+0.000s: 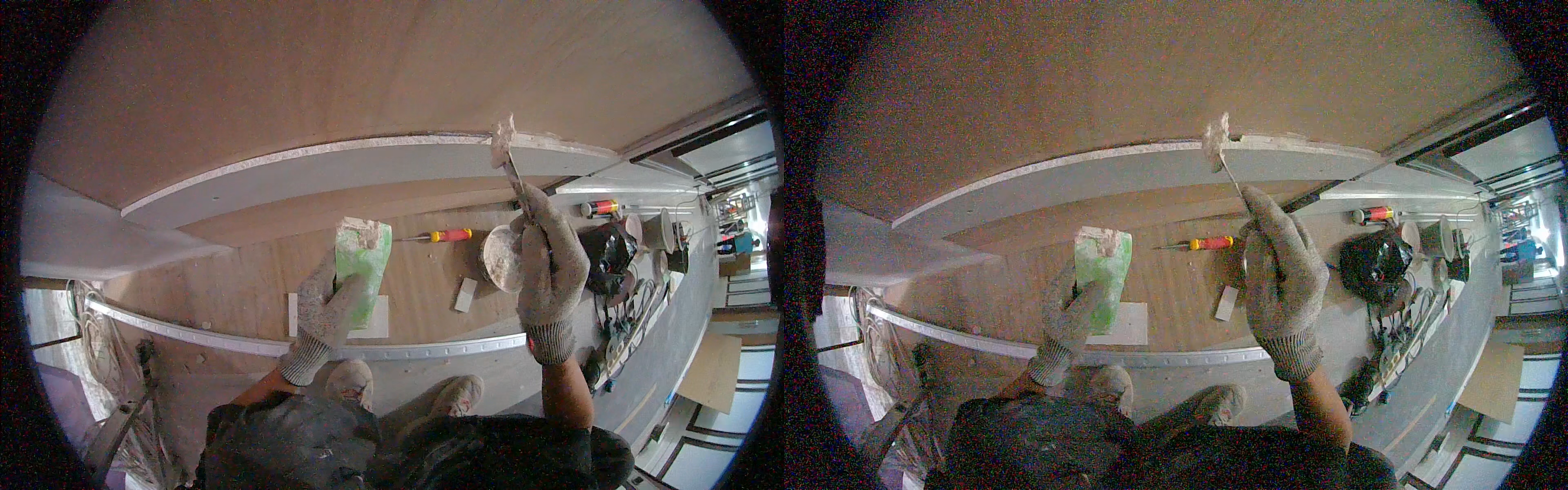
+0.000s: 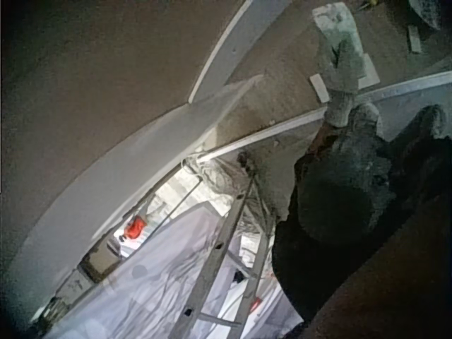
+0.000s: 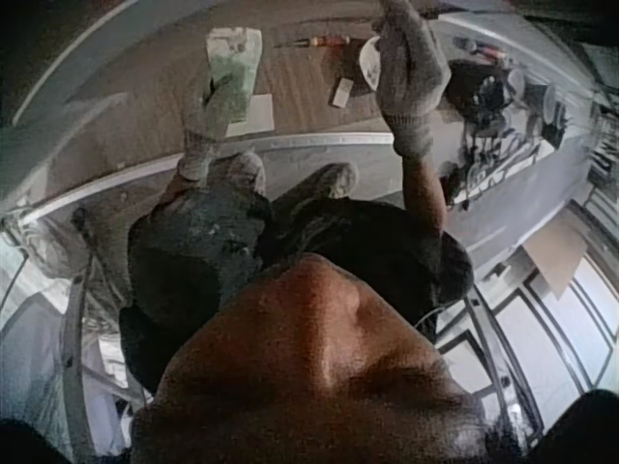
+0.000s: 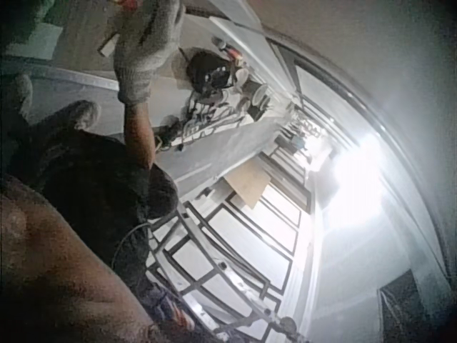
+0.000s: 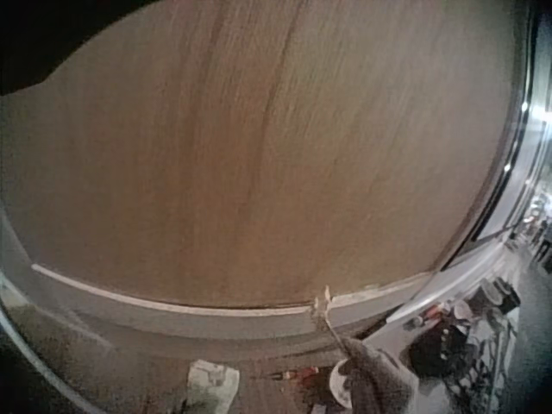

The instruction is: The person mixes plaster in a small bowl using a putty knife and then applies the plaster to a wall joint, smoothing it with a spatula.

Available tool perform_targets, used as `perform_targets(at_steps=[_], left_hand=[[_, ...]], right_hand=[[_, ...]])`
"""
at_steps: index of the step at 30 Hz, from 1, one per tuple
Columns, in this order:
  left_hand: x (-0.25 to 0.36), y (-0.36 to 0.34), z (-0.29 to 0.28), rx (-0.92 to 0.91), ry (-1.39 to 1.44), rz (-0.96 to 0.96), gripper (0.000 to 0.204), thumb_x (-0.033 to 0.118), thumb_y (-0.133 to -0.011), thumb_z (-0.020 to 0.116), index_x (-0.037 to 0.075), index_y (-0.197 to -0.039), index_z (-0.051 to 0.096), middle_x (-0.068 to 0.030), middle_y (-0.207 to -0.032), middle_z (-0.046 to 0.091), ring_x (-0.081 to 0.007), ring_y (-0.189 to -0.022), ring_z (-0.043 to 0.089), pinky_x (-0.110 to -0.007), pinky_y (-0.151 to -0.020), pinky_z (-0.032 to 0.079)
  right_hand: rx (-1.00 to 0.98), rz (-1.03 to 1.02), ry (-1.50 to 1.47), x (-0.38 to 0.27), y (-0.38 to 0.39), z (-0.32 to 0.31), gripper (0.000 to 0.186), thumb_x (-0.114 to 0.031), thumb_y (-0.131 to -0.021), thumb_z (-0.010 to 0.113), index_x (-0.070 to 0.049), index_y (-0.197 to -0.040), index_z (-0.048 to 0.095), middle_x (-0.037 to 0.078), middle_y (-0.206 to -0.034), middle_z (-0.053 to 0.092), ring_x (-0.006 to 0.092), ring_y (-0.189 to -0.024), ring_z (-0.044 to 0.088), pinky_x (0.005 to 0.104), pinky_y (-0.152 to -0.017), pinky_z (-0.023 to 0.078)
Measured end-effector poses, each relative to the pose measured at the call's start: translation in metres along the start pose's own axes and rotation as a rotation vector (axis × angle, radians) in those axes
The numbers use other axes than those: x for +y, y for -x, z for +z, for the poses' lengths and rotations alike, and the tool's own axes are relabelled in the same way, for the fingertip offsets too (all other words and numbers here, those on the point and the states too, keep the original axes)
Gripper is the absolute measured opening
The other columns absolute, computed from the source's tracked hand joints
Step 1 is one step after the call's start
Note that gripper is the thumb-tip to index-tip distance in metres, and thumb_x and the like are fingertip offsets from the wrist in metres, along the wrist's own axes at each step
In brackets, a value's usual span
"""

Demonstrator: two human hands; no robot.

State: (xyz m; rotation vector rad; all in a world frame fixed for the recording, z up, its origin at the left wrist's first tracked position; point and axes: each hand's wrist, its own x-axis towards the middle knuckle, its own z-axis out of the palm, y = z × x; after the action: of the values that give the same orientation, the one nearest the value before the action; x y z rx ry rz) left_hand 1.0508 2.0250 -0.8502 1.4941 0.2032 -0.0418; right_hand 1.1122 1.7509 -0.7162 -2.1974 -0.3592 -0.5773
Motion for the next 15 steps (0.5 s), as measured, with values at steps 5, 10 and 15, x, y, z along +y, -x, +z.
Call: perform_targets(at_steps=[5, 10, 15], left_hand=[[0.020, 0.005, 0.007, -0.050, -0.028, -0.007, 0.040, 0.007, -0.101, 0.060, 0.002, -0.141, 0.061, -0.0058, -0.109, 0.072, -0.0098, -0.093, 0.067, -0.028, -0.080, 0.056], [0.011, 0.003, 0.006, -0.059, 0.054, -0.046, 0.040, 0.013, -0.102, 0.063, 0.003, -0.141, 0.061, -0.0048, -0.112, 0.072, -0.0111, -0.095, 0.067, -0.029, -0.081, 0.056], [0.017, 0.007, 0.005, -0.139, 0.053, -0.068, 0.041, 0.015, -0.102, 0.066, 0.003, -0.141, 0.061, -0.0045, -0.113, 0.072, -0.0120, -0.097, 0.067, -0.030, -0.085, 0.056]], right_hand=[[-0.013, -0.073, 0.176, 0.007, -0.009, -0.006, 0.041, -0.003, -0.097, 0.063, -0.004, -0.138, 0.068, 0.015, -0.099, 0.071, 0.0248, -0.082, 0.070, 0.0351, -0.075, 0.055], [0.012, -0.180, 0.424, 0.016, -0.019, -0.010, 0.041, -0.004, -0.095, 0.067, -0.013, -0.134, 0.072, 0.013, -0.094, 0.069, 0.0284, -0.079, 0.070, 0.0388, -0.071, 0.056], [0.038, -0.222, 0.470, 0.027, -0.021, -0.012, 0.040, -0.007, -0.095, 0.068, -0.017, -0.133, 0.073, 0.011, -0.093, 0.068, 0.0291, -0.079, 0.069, 0.0393, -0.071, 0.056]])
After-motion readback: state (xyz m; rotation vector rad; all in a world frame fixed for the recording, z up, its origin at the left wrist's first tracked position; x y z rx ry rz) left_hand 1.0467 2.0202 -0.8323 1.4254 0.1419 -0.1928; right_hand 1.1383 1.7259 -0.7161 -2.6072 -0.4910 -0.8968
